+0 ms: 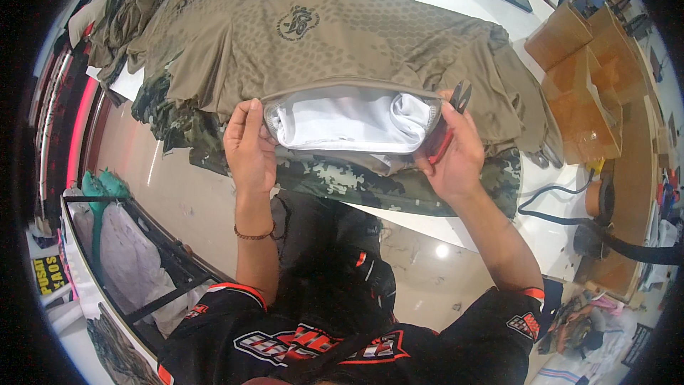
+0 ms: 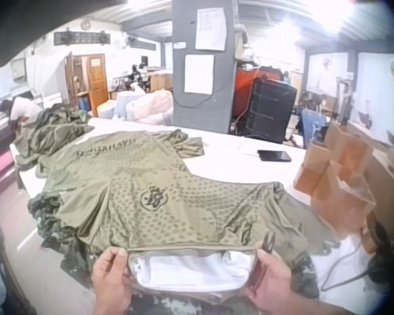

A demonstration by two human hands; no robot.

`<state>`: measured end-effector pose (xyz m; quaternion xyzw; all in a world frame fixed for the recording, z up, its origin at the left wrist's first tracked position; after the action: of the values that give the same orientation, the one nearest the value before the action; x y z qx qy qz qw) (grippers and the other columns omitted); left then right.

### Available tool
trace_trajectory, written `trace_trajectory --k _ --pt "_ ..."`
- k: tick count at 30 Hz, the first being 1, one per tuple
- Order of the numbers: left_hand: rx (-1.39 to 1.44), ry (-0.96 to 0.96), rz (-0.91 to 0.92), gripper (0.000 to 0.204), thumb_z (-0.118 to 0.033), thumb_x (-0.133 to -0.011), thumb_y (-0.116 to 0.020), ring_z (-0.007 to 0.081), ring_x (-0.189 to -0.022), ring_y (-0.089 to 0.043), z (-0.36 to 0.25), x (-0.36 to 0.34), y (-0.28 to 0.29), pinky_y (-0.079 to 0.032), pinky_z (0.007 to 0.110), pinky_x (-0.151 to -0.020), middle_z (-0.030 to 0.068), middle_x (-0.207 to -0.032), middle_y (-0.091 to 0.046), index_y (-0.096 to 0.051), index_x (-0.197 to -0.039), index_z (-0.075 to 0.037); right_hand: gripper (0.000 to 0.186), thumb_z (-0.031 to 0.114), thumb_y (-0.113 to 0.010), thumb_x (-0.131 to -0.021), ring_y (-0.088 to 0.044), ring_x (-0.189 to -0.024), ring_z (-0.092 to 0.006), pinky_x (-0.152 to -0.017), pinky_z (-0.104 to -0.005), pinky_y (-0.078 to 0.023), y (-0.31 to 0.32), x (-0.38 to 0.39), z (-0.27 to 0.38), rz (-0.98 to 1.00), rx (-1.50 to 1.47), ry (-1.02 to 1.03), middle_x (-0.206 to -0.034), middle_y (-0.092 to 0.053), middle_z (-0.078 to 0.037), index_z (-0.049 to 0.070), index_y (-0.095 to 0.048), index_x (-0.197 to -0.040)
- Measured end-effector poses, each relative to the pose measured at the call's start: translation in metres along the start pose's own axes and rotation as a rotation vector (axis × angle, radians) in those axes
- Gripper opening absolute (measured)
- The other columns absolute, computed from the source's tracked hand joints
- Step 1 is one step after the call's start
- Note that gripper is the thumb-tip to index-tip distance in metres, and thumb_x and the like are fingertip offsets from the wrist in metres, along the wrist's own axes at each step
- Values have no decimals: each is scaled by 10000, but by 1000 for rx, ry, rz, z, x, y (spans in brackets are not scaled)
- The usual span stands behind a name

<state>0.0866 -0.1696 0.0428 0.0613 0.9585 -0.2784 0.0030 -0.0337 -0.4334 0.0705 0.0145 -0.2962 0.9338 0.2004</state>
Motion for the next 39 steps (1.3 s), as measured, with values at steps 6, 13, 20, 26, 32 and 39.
trace_trajectory --k 6,13,20,26,32,39 --pt "-48 -16 8 165 -214 -1081 -636 48 -570 -531 -1 2 -2 -459 215 -531 -52 -750 -555 -638 -1012 -64 196 236 -589 -1046 -547 -596 -76 -384 -244 -306 1 -2 3 -60 36 50 -896 -646 -9 126 -541 -1200" --pt "-19 -3 9 197 -233 -1076 -646 93 -531 -562 0 0 1 -467 242 -490 -34 -735 -527 -622 -1004 -51 322 -17 -731 -915 -483 -538 -28 -392 -206 -276 -6 -2 7 28 160 170 -769 -590 19 84 -553 -1163" --pt "-14 -3 -5 191 -243 -1062 -672 83 -572 -565 -2 2 1 -412 229 -500 -39 -740 -542 -639 -997 -67 355 -133 -768 -822 -477 -555 -20 -482 -194 -323 3 -4 8 -16 337 383 -719 -574 35 39 -592 -1079" --pt "-157 -154 24 189 -216 -1063 -670 80 -632 -594 -2 3 -3 -439 229 -542 -2 -790 -636 -647 -1006 -37 250 -131 -740 -815 -449 -557 -10 -504 -205 -326 9 -7 16 -225 636 617 -683 -528 73 39 -621 -955" --pt "-256 -144 34 191 -197 -1059 -676 92 -586 -554 -19 2 -20 -447 251 -567 4 -739 -614 -647 -1012 -15 204 -100 -672 -910 -360 -429 -39 -410 -237 -257 6 -12 32 -128 244 338 -609 -477 42 46 -581 -1020" --pt "-700 -338 24 94 -71 -943 -759 100 -632 -634 -42 4 -12 -508 262 -600 22 -749 -679 -700 -1002 -29 105 -7 -657 -994 -360 -434 -29 -401 -231 -242 1 -6 41 1 295 445 -630 -492 39 50 -590 -1052"
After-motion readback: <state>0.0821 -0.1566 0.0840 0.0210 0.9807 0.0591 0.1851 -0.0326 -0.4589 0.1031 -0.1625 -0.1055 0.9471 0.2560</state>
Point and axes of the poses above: each hand's wrist, its own x-axis away from the middle knuckle, its own y-axis out of the back of the hand, z = x × y, the point moved 3 cm from there along -x, towards the middle knuckle
